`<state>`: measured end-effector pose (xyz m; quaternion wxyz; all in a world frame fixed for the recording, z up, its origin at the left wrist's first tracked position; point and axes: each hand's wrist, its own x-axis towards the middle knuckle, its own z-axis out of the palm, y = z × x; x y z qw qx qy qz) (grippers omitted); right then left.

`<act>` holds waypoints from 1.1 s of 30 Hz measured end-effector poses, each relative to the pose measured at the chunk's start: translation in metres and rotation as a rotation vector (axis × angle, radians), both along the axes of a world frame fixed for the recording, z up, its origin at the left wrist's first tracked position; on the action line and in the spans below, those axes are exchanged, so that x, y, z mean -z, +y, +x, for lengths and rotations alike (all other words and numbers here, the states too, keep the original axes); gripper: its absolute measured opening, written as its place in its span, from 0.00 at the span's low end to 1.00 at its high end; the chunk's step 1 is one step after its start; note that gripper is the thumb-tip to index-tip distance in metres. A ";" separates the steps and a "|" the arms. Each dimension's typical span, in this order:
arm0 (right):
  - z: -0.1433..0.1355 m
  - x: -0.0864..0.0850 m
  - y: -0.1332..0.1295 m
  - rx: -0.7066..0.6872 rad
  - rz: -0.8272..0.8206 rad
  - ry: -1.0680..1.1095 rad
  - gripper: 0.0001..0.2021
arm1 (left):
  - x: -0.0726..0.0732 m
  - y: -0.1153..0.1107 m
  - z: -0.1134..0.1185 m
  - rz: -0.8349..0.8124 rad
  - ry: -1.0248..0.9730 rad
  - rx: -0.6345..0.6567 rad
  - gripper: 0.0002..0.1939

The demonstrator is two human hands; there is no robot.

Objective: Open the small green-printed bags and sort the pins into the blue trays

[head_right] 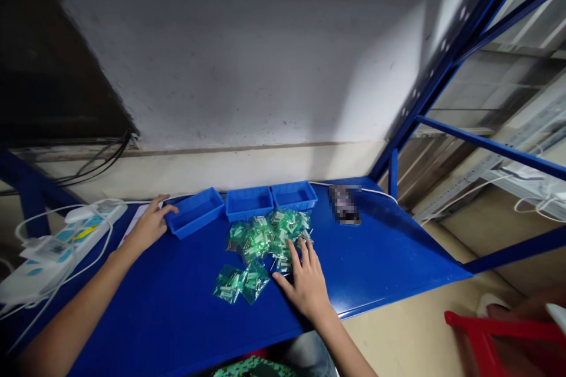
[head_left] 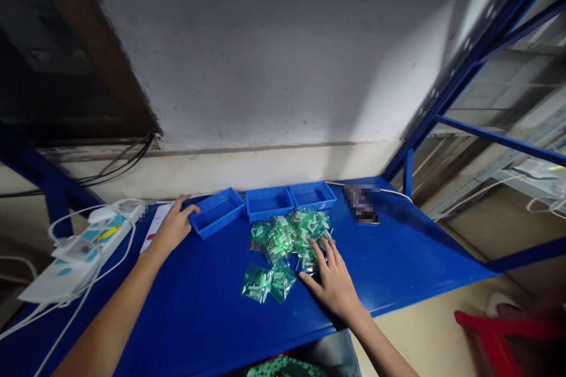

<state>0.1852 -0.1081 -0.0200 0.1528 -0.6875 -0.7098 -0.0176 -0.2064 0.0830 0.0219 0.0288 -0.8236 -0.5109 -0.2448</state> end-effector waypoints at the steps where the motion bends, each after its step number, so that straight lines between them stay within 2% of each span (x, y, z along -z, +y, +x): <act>1: -0.001 -0.001 0.001 0.012 0.003 0.000 0.37 | -0.001 -0.004 0.007 0.010 -0.034 -0.051 0.17; 3: -0.002 -0.002 0.001 0.033 0.003 0.004 0.37 | -0.002 -0.014 0.025 0.012 -0.057 -0.085 0.17; 5: -0.004 -0.004 0.001 0.044 0.000 0.010 0.36 | -0.001 -0.023 0.039 -0.052 0.066 -0.028 0.21; 7: -0.004 -0.006 0.000 0.046 0.000 0.020 0.35 | 0.002 -0.025 0.045 -0.123 0.164 0.012 0.19; 11: -0.004 -0.005 -0.001 0.035 0.018 0.031 0.34 | 0.007 -0.013 0.035 -0.156 0.222 0.045 0.17; 14: -0.003 0.000 -0.002 0.025 0.026 0.024 0.34 | 0.010 -0.006 0.028 -0.159 0.222 0.022 0.17; 17: -0.003 0.004 -0.004 0.025 0.000 0.020 0.35 | 0.010 -0.010 0.036 -0.179 0.192 -0.027 0.17; 21: -0.005 0.003 -0.007 0.042 -0.025 0.007 0.36 | 0.000 -0.026 0.055 -0.162 0.116 -0.094 0.17; 26: -0.003 0.003 -0.002 0.020 0.006 -0.020 0.36 | 0.002 -0.046 0.060 0.071 -0.108 -0.204 0.20; 30: 0.000 0.002 0.001 -0.011 0.022 -0.028 0.34 | 0.003 -0.063 0.068 0.145 -0.177 -0.165 0.17; 33: 0.000 0.001 0.001 -0.008 0.030 -0.016 0.33 | -0.002 -0.074 0.091 0.134 -0.229 -0.094 0.13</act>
